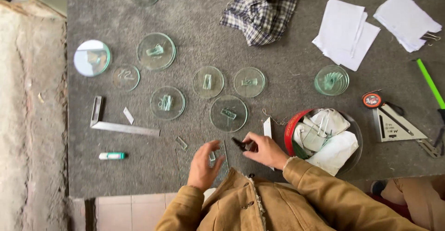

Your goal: A person is seen inspecting small glass pieces, applying a liquid from a small bottle to them, and then checking a larger stack of glass panes outside.

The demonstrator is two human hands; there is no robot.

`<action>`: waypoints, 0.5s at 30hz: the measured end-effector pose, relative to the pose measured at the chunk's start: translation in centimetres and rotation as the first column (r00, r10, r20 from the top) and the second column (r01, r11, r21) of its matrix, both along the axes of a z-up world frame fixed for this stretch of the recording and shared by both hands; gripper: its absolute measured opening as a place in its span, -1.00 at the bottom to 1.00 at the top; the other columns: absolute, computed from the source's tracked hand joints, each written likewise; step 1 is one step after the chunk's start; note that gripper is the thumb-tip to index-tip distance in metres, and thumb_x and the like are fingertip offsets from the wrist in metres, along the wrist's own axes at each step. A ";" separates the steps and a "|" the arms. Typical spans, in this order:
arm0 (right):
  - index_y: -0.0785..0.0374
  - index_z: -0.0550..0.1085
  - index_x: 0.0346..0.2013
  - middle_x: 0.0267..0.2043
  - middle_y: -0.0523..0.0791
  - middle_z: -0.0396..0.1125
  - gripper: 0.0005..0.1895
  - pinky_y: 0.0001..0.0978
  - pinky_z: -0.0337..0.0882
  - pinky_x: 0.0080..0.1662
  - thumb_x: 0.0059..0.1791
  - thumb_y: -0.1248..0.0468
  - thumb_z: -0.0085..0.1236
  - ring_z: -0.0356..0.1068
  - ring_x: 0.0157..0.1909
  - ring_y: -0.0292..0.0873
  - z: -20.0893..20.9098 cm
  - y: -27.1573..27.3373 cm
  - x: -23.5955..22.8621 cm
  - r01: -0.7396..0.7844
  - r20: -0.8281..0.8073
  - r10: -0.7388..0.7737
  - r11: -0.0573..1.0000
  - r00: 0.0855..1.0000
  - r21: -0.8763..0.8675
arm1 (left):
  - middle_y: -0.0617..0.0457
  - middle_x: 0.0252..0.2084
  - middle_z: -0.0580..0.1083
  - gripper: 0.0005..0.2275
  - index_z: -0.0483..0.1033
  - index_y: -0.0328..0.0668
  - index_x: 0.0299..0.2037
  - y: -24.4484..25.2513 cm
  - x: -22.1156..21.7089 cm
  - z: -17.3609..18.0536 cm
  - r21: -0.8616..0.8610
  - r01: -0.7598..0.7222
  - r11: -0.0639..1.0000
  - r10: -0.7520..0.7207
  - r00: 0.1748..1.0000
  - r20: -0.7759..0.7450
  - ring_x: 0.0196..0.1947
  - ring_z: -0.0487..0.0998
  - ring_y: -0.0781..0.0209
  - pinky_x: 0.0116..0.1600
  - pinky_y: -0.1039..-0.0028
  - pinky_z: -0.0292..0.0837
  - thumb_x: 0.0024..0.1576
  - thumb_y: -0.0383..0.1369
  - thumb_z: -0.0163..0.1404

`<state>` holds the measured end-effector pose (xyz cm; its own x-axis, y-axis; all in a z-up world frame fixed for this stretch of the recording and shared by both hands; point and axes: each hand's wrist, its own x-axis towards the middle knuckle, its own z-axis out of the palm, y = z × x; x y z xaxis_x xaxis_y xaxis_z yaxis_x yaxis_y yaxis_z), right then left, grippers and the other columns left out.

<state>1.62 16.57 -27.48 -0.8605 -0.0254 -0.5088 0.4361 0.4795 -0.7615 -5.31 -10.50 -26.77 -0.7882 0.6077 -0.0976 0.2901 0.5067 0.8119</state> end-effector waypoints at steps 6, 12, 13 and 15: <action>0.06 0.54 -0.11 -0.11 -0.23 0.59 -0.76 -0.39 0.49 -0.22 -0.02 0.31 0.40 0.50 -0.29 -0.29 -0.1 -2.4 2.5 -0.176 -0.109 0.168 0.982 0.980 -0.063 | 0.11 -0.09 0.62 -0.79 0.52 -0.08 0.16 -1.1 4.6 0.5 -0.035 0.005 0.999 -0.010 0.990 -0.144 -0.10 0.61 0.06 0.02 0.25 0.43 0.38 -0.31 -0.03; 0.05 0.63 -0.03 -0.08 -0.24 0.59 -0.72 -0.37 0.50 -0.13 -0.01 0.18 0.47 0.50 -0.22 -0.27 0.7 -5.0 3.7 -0.229 -0.182 0.211 0.970 0.960 -0.082 | 0.19 -0.15 0.65 -0.90 0.55 0.01 -0.06 -4.0 7.3 0.7 -0.120 -0.066 0.991 0.045 0.985 -0.168 -0.23 0.54 0.07 -0.08 0.28 0.36 0.39 -0.29 -0.04; 0.05 0.63 -0.03 -0.08 -0.24 0.59 -0.72 -0.37 0.50 -0.13 -0.01 0.18 0.47 0.50 -0.22 -0.27 0.5 -5.2 3.5 -0.234 -0.184 0.216 0.969 0.959 -0.083 | 0.19 -0.15 0.65 -0.90 0.55 0.01 -0.06 -4.6 7.2 -0.4 -0.121 -0.071 0.990 0.050 0.984 -0.170 -0.23 0.54 0.07 -0.08 0.28 0.36 0.39 -0.29 -0.04; 0.23 0.61 -0.01 -0.13 0.04 0.59 -0.68 -0.18 0.59 -0.21 -0.04 0.27 0.46 0.62 -0.26 0.01 0.2 -6.0 3.6 -0.222 -0.175 0.197 0.966 0.965 -0.136 | 0.20 -0.43 0.54 -0.90 0.55 0.18 -0.09 -6.2 7.2 -2.5 -0.141 -0.107 0.984 0.078 0.977 -0.198 -0.32 0.63 0.06 -0.16 0.26 0.52 0.37 -0.13 0.06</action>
